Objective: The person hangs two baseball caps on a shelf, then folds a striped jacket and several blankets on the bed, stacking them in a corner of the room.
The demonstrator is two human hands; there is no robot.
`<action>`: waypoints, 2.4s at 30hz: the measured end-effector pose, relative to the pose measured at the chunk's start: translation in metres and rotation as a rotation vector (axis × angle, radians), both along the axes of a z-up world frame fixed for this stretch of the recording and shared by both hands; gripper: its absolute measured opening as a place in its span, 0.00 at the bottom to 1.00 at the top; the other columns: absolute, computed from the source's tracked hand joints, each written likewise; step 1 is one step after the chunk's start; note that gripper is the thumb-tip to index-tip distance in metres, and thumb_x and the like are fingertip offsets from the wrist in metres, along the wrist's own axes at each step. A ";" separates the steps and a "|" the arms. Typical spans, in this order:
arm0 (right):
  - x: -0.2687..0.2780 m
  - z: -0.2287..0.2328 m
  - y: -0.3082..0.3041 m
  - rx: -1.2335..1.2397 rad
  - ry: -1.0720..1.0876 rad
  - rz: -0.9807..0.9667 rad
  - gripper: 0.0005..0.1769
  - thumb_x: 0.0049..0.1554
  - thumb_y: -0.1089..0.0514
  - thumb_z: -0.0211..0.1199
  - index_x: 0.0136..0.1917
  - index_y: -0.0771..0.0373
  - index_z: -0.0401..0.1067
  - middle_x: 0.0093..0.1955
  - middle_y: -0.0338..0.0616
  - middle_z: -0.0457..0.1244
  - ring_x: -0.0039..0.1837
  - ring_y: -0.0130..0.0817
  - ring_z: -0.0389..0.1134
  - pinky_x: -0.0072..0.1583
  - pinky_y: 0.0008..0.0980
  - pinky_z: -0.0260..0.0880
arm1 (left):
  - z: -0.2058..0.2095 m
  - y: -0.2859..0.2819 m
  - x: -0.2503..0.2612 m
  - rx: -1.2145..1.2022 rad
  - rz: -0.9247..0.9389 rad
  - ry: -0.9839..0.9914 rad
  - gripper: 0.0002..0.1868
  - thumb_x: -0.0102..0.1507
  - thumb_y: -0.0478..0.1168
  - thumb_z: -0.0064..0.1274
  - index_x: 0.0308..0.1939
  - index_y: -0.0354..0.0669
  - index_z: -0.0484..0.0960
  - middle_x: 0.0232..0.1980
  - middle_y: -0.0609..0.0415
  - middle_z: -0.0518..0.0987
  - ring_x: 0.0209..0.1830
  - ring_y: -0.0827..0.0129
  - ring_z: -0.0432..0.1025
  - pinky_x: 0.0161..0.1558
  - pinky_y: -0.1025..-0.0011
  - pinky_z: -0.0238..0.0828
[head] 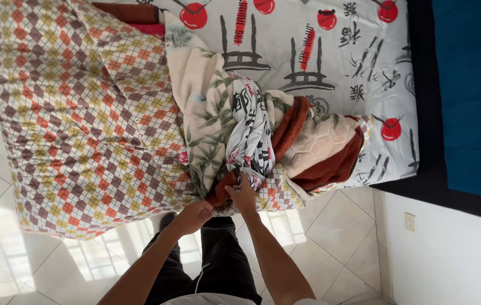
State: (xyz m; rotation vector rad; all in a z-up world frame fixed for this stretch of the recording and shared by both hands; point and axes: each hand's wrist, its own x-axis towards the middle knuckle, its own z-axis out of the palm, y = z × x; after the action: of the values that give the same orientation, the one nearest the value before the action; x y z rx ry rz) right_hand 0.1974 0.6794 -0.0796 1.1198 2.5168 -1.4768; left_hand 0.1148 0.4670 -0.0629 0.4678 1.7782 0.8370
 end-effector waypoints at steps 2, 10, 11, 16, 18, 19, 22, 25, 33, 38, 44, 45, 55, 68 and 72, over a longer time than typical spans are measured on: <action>-0.002 -0.037 0.022 0.060 -0.078 -0.030 0.25 0.54 0.56 0.67 0.64 0.61 0.71 0.42 0.55 0.72 0.45 0.47 0.76 0.49 0.42 0.74 | 0.002 0.010 0.007 0.045 0.038 0.019 0.21 0.66 0.49 0.53 0.55 0.38 0.79 0.47 0.49 0.84 0.47 0.62 0.80 0.49 0.65 0.76; -0.024 0.023 0.184 -0.395 0.291 -0.468 0.05 0.57 0.67 0.57 0.48 0.68 0.65 0.44 0.50 0.69 0.42 0.36 0.76 0.44 0.31 0.79 | 0.010 0.047 0.007 -0.005 0.127 0.118 0.19 0.65 0.49 0.54 0.54 0.40 0.81 0.48 0.49 0.84 0.49 0.60 0.80 0.51 0.64 0.76; -0.029 0.042 0.218 -0.475 0.447 -0.605 0.04 0.58 0.69 0.54 0.48 0.66 0.63 0.45 0.50 0.67 0.43 0.37 0.75 0.45 0.31 0.79 | 0.006 0.050 0.007 0.010 0.127 0.151 0.19 0.66 0.49 0.53 0.54 0.40 0.81 0.49 0.49 0.84 0.50 0.60 0.80 0.51 0.63 0.76; -0.038 0.151 0.361 -0.199 0.746 -0.650 0.06 0.63 0.66 0.54 0.54 0.67 0.63 0.48 0.50 0.68 0.43 0.34 0.71 0.43 0.30 0.75 | 0.013 0.065 0.001 0.033 0.129 0.182 0.21 0.68 0.51 0.51 0.56 0.39 0.78 0.52 0.47 0.81 0.53 0.60 0.78 0.54 0.62 0.75; -0.038 0.174 0.378 -0.109 0.843 -0.646 0.07 0.68 0.65 0.56 0.58 0.69 0.62 0.51 0.51 0.68 0.45 0.35 0.71 0.46 0.29 0.73 | 0.021 0.071 0.003 0.018 0.128 0.166 0.22 0.68 0.52 0.51 0.56 0.38 0.77 0.52 0.47 0.81 0.54 0.60 0.78 0.55 0.62 0.75; -0.038 0.179 0.375 -0.021 0.890 -0.542 0.18 0.68 0.65 0.56 0.69 0.66 0.56 0.59 0.54 0.68 0.55 0.37 0.71 0.52 0.29 0.74 | 0.023 0.073 0.004 0.014 0.120 0.147 0.22 0.68 0.52 0.50 0.56 0.38 0.78 0.53 0.47 0.82 0.54 0.61 0.78 0.55 0.63 0.75; -0.031 0.157 0.352 0.110 0.726 -0.349 0.42 0.63 0.65 0.60 0.82 0.60 0.42 0.74 0.59 0.57 0.71 0.43 0.65 0.64 0.34 0.74 | 0.028 0.082 0.010 0.011 0.085 0.121 0.22 0.68 0.51 0.48 0.57 0.38 0.78 0.53 0.48 0.82 0.55 0.61 0.78 0.55 0.63 0.75; -0.014 0.098 0.321 0.210 0.371 -0.087 0.50 0.56 0.58 0.68 0.82 0.62 0.44 0.80 0.59 0.51 0.79 0.50 0.57 0.72 0.44 0.67 | 0.032 0.093 0.013 -0.005 0.063 0.106 0.21 0.68 0.50 0.48 0.57 0.38 0.78 0.54 0.48 0.82 0.54 0.61 0.78 0.55 0.63 0.75; 0.012 0.065 0.229 0.762 0.019 0.378 0.43 0.35 0.40 0.81 0.59 0.62 0.72 0.70 0.59 0.57 0.73 0.65 0.55 0.67 0.62 0.47 | 0.020 0.100 0.023 -0.003 0.091 0.085 0.21 0.67 0.50 0.50 0.57 0.39 0.78 0.54 0.49 0.82 0.52 0.62 0.78 0.54 0.64 0.75; 0.039 0.067 0.203 0.671 -0.230 0.475 0.19 0.49 0.46 0.73 0.43 0.60 0.73 0.45 0.47 0.68 0.52 0.49 0.69 0.61 0.50 0.62 | 0.041 0.108 0.026 0.010 0.058 0.034 0.23 0.67 0.54 0.47 0.54 0.40 0.81 0.52 0.49 0.83 0.51 0.62 0.79 0.52 0.63 0.75; 0.080 0.113 0.126 0.433 -0.280 0.550 0.19 0.49 0.45 0.69 0.42 0.62 0.75 0.41 0.54 0.69 0.46 0.56 0.71 0.47 0.53 0.70 | 0.027 0.113 0.037 0.057 0.097 0.011 0.35 0.70 0.67 0.38 0.51 0.38 0.81 0.48 0.45 0.83 0.51 0.62 0.77 0.52 0.62 0.72; 0.081 0.125 0.113 0.444 -0.273 0.546 0.19 0.49 0.45 0.69 0.42 0.62 0.75 0.41 0.54 0.69 0.46 0.56 0.71 0.47 0.53 0.70 | 0.041 0.117 0.036 0.066 0.096 0.021 0.35 0.70 0.67 0.38 0.51 0.38 0.81 0.48 0.45 0.83 0.51 0.62 0.77 0.52 0.62 0.72; 0.094 0.195 -0.005 0.425 -0.018 0.606 0.12 0.46 0.55 0.71 0.39 0.64 0.74 0.40 0.52 0.69 0.45 0.55 0.70 0.48 0.50 0.70 | 0.059 0.058 0.050 0.167 0.574 -0.269 0.28 0.68 0.58 0.50 0.41 0.29 0.77 0.32 0.50 0.74 0.25 0.68 0.68 0.30 0.66 0.68; 0.103 0.185 -0.145 -0.112 0.359 0.416 0.23 0.58 0.48 0.69 0.58 0.64 0.67 0.53 0.50 0.66 0.55 0.40 0.71 0.57 0.39 0.73 | 0.212 -0.138 0.082 0.494 0.633 0.021 0.23 0.65 0.54 0.52 0.46 0.33 0.78 0.33 0.57 0.76 0.30 0.73 0.66 0.35 0.67 0.66; 0.066 0.206 -0.163 -0.189 0.256 -0.032 0.26 0.59 0.43 0.61 0.62 0.61 0.63 0.56 0.56 0.67 0.55 0.45 0.70 0.55 0.41 0.72 | 0.255 -0.195 0.092 0.539 0.587 0.120 0.20 0.67 0.52 0.52 0.47 0.36 0.79 0.32 0.58 0.73 0.30 0.74 0.63 0.37 0.67 0.65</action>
State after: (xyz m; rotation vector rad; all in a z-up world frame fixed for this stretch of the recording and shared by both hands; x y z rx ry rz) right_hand 0.2637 0.5167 0.1265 1.0046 2.4511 -1.9318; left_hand 0.2073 0.2720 0.1921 0.3390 1.8122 1.7534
